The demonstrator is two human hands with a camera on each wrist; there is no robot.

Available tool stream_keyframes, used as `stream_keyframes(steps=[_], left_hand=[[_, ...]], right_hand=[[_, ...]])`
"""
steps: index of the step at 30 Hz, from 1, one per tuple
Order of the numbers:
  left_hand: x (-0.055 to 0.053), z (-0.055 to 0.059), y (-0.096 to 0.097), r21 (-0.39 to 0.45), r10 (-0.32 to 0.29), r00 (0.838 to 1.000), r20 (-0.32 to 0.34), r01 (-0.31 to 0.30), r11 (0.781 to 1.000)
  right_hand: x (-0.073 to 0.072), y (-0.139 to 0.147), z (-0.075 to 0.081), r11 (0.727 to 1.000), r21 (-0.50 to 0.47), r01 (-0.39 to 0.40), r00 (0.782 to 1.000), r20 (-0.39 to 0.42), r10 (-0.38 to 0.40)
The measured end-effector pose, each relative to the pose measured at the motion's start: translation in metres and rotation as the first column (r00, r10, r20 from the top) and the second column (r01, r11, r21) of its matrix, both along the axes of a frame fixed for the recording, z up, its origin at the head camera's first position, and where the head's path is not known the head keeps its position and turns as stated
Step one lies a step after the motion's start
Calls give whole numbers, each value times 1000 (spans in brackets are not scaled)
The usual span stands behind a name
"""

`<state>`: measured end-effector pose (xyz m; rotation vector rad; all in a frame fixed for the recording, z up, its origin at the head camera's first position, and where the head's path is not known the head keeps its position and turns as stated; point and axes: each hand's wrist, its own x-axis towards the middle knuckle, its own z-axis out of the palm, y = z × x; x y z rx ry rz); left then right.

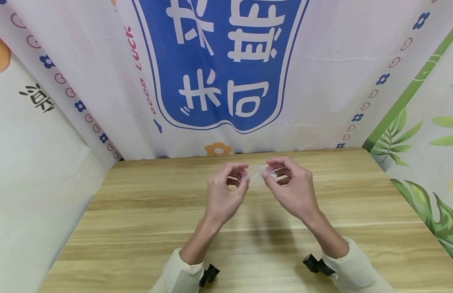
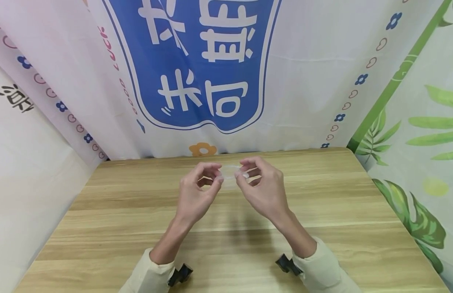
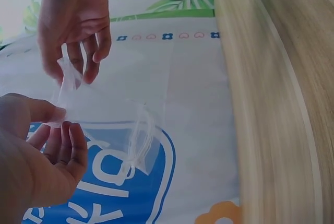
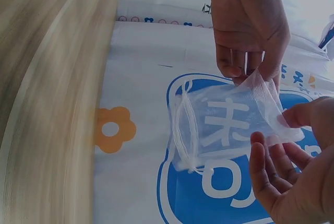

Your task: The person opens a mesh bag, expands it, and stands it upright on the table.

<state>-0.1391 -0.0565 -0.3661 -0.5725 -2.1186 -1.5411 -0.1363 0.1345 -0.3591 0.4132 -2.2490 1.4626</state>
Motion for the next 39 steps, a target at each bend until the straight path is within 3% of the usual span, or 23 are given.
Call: stream_keyframes(steps=[6,10,15,23,31,39], left_hand=[[0,2,-1,-30,11,998,66,-9,999],[0,2,-1,-60,18,995,102,-11,998],[1,3,0,-70,27,995,100,-20,997],[0,3,-3,-30,43,991,130,-40,999],[1,5,-4,55,-30,967,251,17,998],[1,4,-1,63,16,983,185,-28,998]], right_hand=[[1,0,0,1000,22,17,1000,-4,-17],[0,-1,-2,998,24,52,996,-70,-50],[-3,-2,-3,997,22,78,987,-141,-74],[1,0,0,1000,11,-12,998,-60,13],[1,-1,1,999,-36,26,995,-97,-29],[2,-2,-1,999,-7,32,984,-173,-33]])
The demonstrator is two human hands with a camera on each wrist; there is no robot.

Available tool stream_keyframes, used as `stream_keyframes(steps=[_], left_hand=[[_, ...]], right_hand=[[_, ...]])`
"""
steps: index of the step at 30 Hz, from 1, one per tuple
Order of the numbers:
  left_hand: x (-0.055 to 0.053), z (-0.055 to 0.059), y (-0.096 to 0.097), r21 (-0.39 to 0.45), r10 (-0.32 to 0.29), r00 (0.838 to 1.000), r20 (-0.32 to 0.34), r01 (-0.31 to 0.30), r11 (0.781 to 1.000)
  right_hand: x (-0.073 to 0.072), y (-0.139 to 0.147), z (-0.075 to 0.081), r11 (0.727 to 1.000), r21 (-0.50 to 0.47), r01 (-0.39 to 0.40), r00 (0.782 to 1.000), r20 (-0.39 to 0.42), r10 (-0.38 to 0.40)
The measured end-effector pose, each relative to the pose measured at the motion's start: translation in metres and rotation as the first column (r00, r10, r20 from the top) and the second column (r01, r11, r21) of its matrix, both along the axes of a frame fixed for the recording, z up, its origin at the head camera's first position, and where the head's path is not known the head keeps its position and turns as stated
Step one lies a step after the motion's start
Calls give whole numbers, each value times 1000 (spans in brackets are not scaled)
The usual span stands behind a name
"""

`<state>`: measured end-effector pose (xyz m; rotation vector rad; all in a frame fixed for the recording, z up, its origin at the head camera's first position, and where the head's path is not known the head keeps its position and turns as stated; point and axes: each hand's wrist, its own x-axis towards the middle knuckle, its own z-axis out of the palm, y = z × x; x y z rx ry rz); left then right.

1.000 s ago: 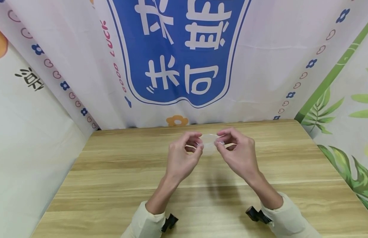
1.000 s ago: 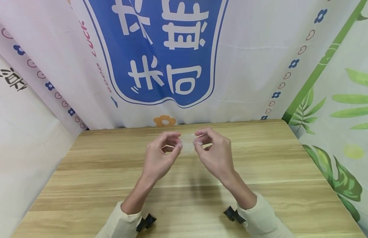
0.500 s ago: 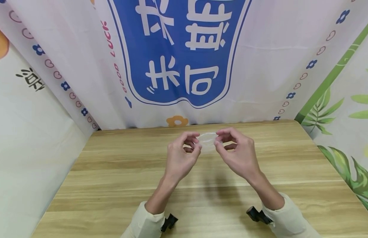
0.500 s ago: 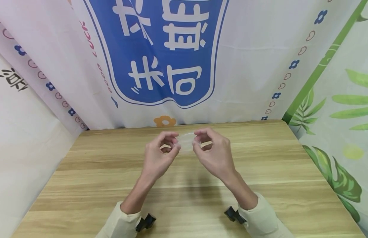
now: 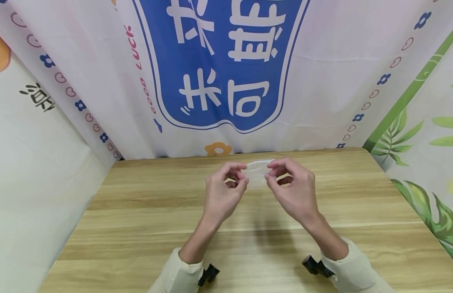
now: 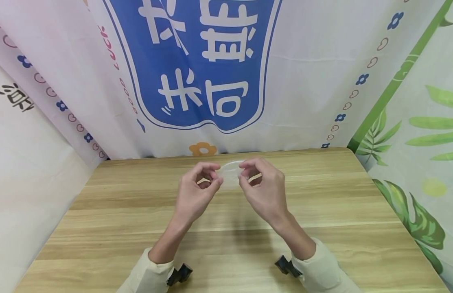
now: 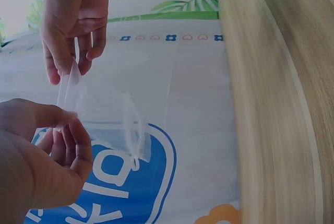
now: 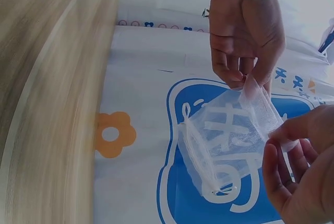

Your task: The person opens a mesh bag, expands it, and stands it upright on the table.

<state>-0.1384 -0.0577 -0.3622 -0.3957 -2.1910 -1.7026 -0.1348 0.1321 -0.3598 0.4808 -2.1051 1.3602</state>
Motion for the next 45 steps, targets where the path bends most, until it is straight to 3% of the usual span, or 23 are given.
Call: stream_keyframes(steps=[8,17,34,41,45], left_hand=[[1,-1,1,-115,82,988,-130,-97,989],[1,0,1,-144,78,992,-95,-91,985],[1,-1,-2,-176,45,993,-112,-65,982],[1,1,-3,-173,63,993,-99,-80,982],[0,0,-4,-181,44,993,-108,-63,982]], right_hand=[[0,-1,-2,998,53,30,998,-55,-27],[-1,-2,-2,998,66,24,999,31,-26],[-3,-1,-2,997,43,60,998,30,-62],[-2,-1,-2,998,45,44,998,50,-46],[-2,-1,-2,998,47,31,998,60,-34]])
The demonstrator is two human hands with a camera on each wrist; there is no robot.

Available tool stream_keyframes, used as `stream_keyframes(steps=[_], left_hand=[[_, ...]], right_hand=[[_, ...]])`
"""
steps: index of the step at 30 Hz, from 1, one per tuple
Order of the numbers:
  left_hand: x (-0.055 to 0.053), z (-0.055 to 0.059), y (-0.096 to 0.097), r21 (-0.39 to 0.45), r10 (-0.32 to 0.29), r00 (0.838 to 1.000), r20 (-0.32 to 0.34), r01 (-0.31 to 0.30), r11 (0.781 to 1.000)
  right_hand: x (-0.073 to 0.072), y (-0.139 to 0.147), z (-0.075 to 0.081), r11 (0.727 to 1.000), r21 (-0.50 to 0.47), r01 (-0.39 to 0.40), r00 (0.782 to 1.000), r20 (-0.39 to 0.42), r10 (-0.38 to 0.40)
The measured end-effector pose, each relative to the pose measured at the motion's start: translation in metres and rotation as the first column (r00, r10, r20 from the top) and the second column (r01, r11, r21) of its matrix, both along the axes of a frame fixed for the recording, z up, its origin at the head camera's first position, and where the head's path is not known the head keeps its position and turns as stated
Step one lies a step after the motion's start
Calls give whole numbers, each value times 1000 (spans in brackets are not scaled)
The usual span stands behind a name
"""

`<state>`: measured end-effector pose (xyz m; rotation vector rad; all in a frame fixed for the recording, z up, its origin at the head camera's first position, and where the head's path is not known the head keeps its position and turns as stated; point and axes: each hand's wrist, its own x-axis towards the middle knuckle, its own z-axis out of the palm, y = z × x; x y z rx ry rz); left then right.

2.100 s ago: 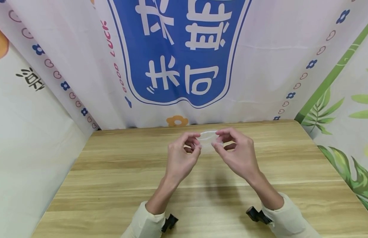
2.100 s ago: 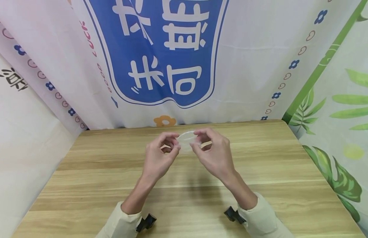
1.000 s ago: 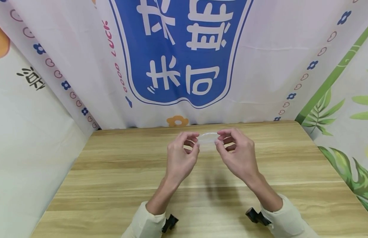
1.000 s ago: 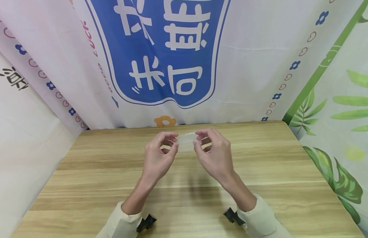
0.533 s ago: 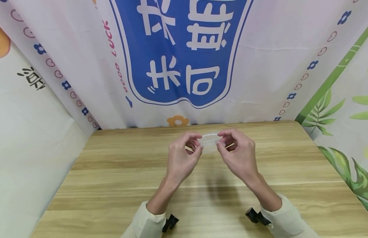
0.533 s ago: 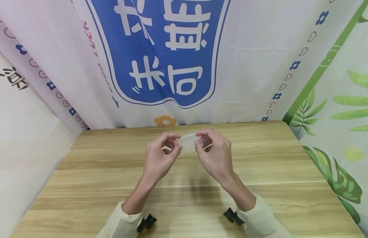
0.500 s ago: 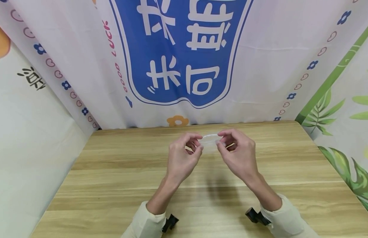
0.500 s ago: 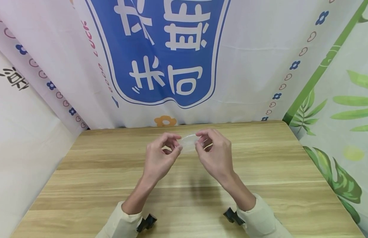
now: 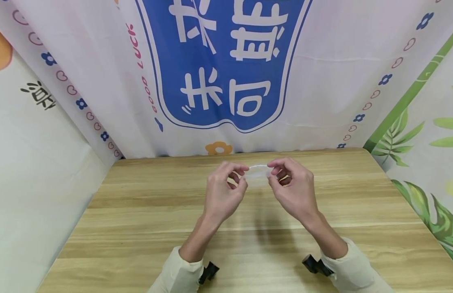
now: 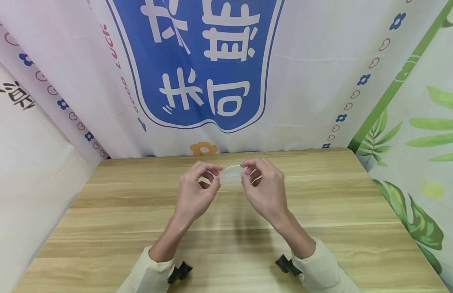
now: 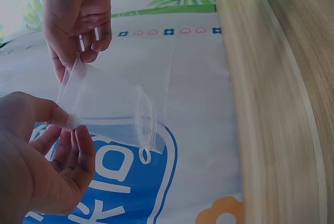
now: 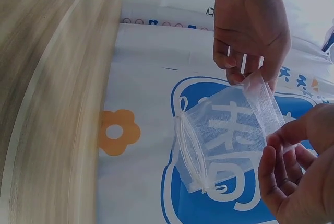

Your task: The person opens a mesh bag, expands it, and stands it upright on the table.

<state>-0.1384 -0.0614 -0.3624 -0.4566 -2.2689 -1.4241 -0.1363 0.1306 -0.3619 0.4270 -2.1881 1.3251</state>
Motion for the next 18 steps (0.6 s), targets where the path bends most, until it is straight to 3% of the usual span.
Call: stream_keyframes(steps=[8,18], left_hand=[[-2,-1,1,-46,-44,999,-26,43,998],[-2,-2,-1,-9,11,1000,-9,-11,1000]], right_hand=[[1,-1,0,998,-1,-57,996,72,57],[1,1,1,990,43,-136,987,97,131]])
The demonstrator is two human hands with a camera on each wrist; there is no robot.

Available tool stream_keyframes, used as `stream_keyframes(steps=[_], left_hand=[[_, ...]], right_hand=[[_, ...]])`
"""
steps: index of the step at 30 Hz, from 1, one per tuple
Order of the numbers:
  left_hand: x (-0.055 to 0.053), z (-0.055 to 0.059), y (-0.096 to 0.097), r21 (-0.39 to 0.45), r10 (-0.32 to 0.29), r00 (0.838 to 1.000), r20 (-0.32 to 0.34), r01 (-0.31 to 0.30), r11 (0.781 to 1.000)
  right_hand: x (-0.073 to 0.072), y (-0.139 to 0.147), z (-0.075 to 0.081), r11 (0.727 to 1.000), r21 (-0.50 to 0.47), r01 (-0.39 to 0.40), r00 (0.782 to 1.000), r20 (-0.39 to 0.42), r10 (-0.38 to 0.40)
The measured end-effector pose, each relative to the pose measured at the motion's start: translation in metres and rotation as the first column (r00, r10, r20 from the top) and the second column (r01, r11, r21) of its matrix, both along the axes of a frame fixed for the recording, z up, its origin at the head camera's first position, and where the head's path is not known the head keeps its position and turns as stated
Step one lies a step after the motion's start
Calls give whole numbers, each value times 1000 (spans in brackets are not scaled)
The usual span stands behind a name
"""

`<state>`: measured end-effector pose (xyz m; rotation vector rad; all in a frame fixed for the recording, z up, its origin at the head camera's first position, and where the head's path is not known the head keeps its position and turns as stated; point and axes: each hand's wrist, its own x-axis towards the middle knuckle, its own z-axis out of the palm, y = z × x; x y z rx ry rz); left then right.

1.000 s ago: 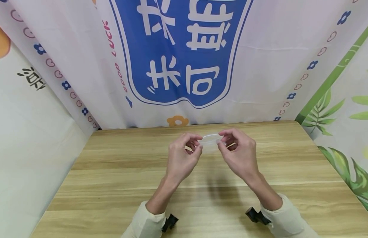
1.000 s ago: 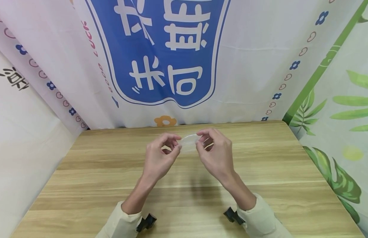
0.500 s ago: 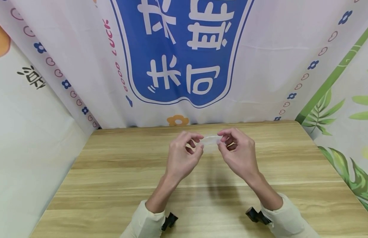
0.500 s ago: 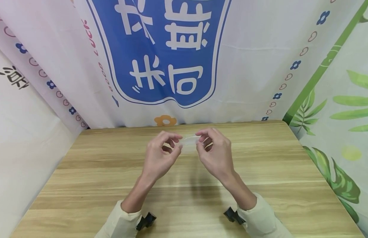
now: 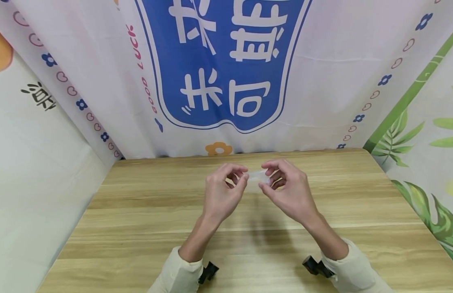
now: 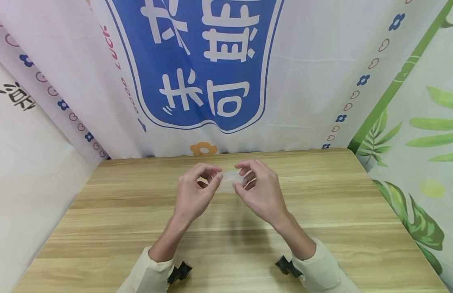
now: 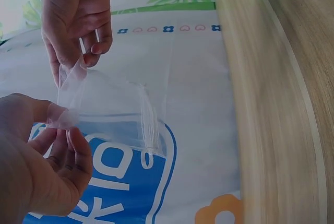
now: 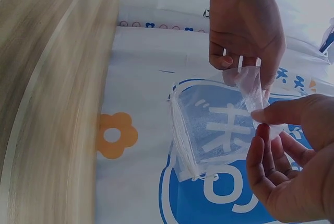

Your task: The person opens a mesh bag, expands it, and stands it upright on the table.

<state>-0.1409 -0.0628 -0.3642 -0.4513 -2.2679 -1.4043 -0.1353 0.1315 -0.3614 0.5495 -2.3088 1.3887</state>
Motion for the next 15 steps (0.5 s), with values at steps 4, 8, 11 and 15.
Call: stream_keyframes(steps=[4,8,11,15], left_hand=[[0,0,0,4,0,1000,-2,0,1000],[0,0,0,0,-15,1000,5,15,1000],[0,0,0,0,-22,1000,11,22,1000],[0,0,-1,-6,-33,999,3,33,999]], right_hand=[[0,0,0,1000,-5,4,1000,5,-4],[1,1,1,999,-34,21,1000,15,-21],[1,1,2,998,-59,24,999,23,-23],[1,1,3,997,-69,39,999,20,-38]])
